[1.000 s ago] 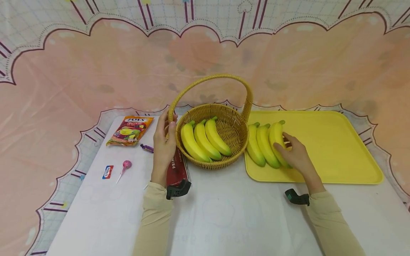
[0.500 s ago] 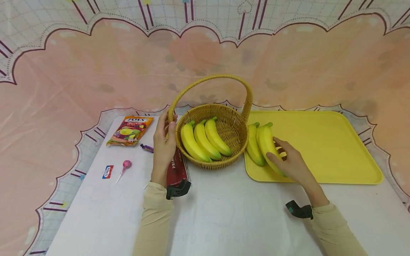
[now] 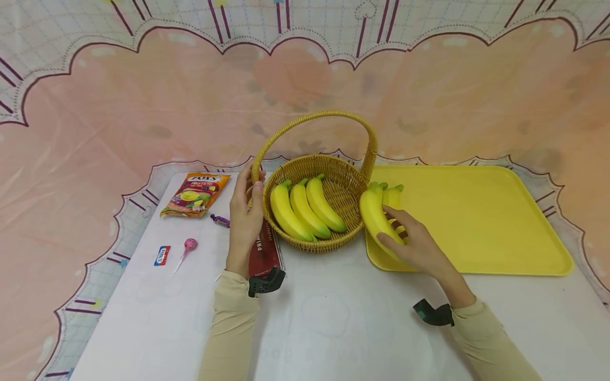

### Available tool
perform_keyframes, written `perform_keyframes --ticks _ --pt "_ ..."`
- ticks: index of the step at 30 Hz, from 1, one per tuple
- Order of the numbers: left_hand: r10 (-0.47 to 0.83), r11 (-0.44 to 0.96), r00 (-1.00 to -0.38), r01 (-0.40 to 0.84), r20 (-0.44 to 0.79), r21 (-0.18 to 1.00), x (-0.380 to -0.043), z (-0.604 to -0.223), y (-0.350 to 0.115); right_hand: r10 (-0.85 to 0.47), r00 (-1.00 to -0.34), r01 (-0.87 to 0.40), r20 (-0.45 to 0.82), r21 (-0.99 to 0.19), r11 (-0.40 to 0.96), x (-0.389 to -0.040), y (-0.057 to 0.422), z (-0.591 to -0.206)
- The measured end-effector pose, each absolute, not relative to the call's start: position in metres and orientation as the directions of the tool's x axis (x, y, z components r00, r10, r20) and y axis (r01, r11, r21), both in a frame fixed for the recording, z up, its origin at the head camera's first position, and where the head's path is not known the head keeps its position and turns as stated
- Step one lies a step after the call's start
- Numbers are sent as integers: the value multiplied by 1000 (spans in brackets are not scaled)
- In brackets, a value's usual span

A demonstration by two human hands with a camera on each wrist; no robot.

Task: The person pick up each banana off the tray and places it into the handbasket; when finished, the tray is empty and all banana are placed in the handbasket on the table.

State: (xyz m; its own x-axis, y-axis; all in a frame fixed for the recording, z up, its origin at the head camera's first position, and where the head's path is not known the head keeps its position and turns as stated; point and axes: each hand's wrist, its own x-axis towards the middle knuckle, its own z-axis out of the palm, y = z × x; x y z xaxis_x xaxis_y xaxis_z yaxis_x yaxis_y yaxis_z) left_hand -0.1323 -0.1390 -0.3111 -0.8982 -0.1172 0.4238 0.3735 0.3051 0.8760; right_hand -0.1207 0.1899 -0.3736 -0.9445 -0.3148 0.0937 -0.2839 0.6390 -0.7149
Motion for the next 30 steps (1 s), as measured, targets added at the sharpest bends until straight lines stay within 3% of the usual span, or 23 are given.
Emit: perform_keyframes --ticks 10,30 --pt "-121 302 -906 356 406 884 -132 -310 -140 -370 -917 -353 147 -732 583 -132 156 -361" --pt "-117 320 -906 354 407 879 -134 -309 -140 -333 -943 -211 23 -816 539 -181 76 -348"
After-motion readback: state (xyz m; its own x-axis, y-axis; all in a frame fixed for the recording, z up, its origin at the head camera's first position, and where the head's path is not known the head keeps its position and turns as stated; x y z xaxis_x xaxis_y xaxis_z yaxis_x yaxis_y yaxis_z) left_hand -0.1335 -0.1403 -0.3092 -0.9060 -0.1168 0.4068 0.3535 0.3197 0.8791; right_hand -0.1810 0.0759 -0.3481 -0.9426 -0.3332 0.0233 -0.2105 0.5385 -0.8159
